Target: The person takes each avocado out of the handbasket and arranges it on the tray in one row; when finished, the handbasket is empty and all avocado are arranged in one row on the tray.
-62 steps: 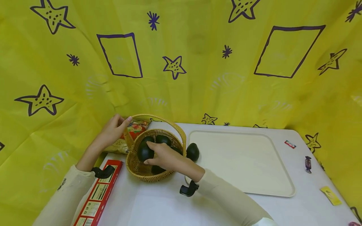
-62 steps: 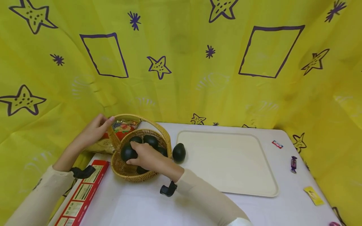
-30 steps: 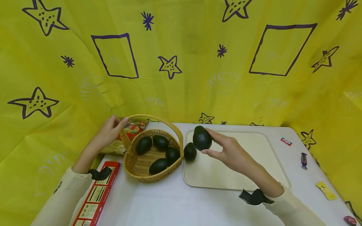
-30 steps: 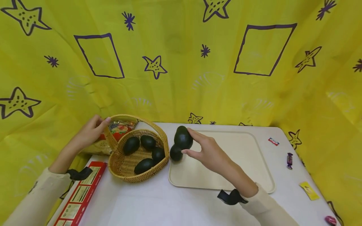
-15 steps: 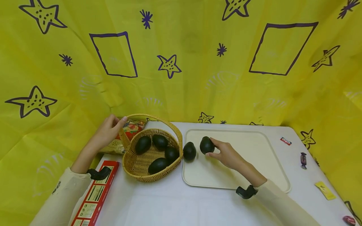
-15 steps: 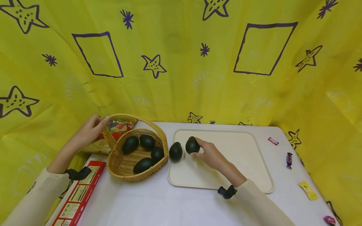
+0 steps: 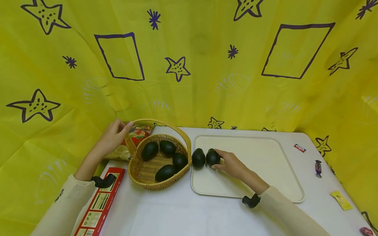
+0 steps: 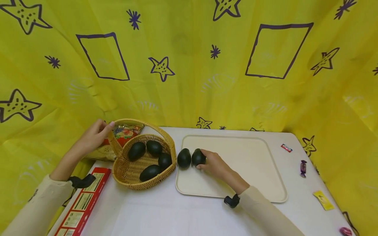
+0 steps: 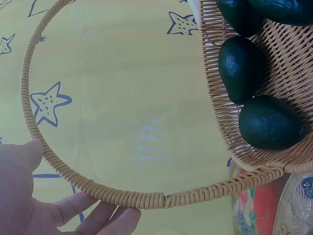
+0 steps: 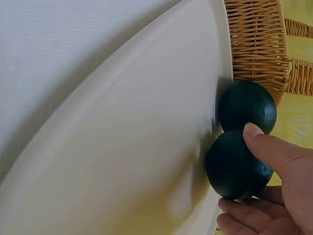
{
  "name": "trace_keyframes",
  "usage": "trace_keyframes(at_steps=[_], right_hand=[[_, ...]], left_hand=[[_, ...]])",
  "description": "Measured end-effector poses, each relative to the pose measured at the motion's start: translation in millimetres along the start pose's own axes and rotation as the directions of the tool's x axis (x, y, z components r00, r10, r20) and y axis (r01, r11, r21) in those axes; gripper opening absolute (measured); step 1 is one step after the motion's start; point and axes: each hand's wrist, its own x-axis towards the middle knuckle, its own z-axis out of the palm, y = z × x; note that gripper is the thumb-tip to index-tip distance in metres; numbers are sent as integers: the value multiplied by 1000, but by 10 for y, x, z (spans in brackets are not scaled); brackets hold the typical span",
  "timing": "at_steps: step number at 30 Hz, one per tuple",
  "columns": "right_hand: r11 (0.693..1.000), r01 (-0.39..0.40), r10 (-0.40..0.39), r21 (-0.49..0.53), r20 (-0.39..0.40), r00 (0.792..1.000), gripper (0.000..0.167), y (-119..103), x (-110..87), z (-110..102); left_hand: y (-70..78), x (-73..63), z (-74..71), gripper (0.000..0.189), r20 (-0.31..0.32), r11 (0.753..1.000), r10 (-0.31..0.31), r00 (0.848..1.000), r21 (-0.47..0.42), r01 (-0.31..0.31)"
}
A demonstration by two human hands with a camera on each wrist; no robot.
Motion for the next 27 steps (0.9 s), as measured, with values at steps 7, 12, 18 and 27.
trace_keyframes(at_steps=[7, 12, 18, 27], right_hand=[[1000, -29, 29, 1, 25, 999, 73, -28, 7, -13], [1000, -14, 14, -14, 47, 999, 75, -25, 0, -51], [1000, 6, -5, -26, 55, 998, 77, -28, -23, -133], [997, 16, -13, -74, 46, 999, 75, -202, -50, -332]], left_hand=[[-15, -1, 6, 51, 3, 1000, 8, 1000, -4, -8], [-45, 6, 11, 54, 2, 1000, 2, 1000, -3, -2], [-40, 6, 4, 54, 5, 1000, 2, 1000, -3, -2], [-30, 16, 1, 56, 7, 1000, 5, 1000, -16, -5]])
